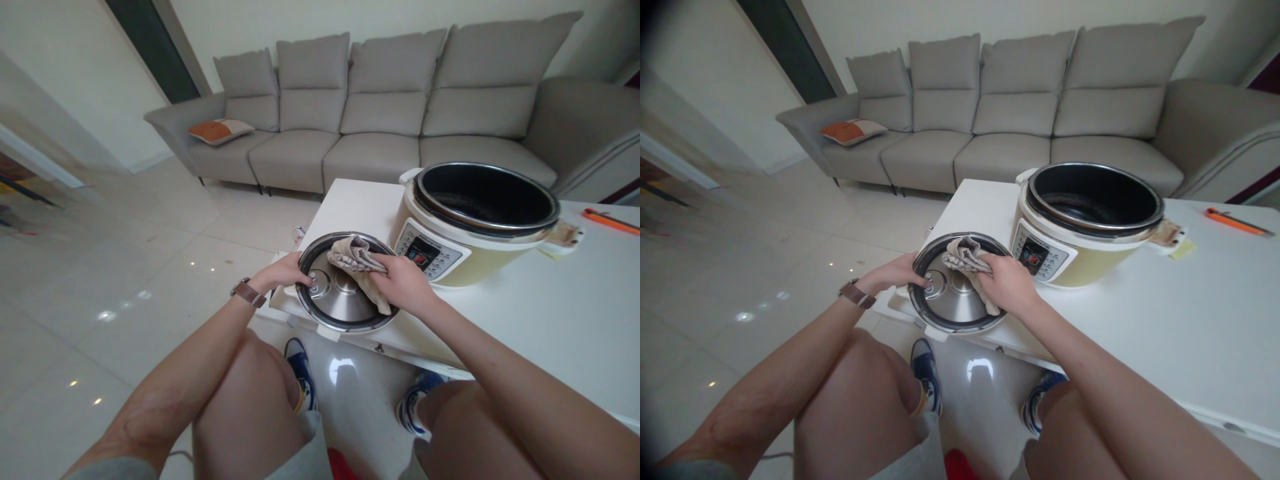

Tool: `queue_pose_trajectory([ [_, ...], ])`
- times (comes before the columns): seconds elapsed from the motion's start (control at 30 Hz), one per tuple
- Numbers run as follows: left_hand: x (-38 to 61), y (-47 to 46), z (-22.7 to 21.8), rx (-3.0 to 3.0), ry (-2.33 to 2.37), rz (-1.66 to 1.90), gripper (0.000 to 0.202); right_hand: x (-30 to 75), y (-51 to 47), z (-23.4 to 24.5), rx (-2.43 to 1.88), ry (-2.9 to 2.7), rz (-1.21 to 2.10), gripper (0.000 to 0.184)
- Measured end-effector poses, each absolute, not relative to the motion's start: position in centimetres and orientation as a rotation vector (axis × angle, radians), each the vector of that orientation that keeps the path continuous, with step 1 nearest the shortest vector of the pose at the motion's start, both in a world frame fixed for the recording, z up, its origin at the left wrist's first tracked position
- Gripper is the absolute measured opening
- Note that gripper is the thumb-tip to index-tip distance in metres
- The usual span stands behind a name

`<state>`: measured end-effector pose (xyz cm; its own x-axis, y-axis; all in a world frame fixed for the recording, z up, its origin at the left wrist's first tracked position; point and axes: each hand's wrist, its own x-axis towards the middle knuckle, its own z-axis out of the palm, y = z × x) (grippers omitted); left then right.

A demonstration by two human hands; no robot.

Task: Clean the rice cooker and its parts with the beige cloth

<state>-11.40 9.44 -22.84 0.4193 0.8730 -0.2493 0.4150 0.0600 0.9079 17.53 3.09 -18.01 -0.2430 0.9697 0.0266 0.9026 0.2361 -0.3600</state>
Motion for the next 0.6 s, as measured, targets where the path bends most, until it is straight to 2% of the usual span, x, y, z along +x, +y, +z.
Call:
queue_pose_trajectory([
  [0.6, -11.11, 9.23, -22.88, 1.535, 1.153, 0.515, 0.055, 17.36, 3.25, -18.37, -1.766, -2.305, 0.387, 0.034],
])
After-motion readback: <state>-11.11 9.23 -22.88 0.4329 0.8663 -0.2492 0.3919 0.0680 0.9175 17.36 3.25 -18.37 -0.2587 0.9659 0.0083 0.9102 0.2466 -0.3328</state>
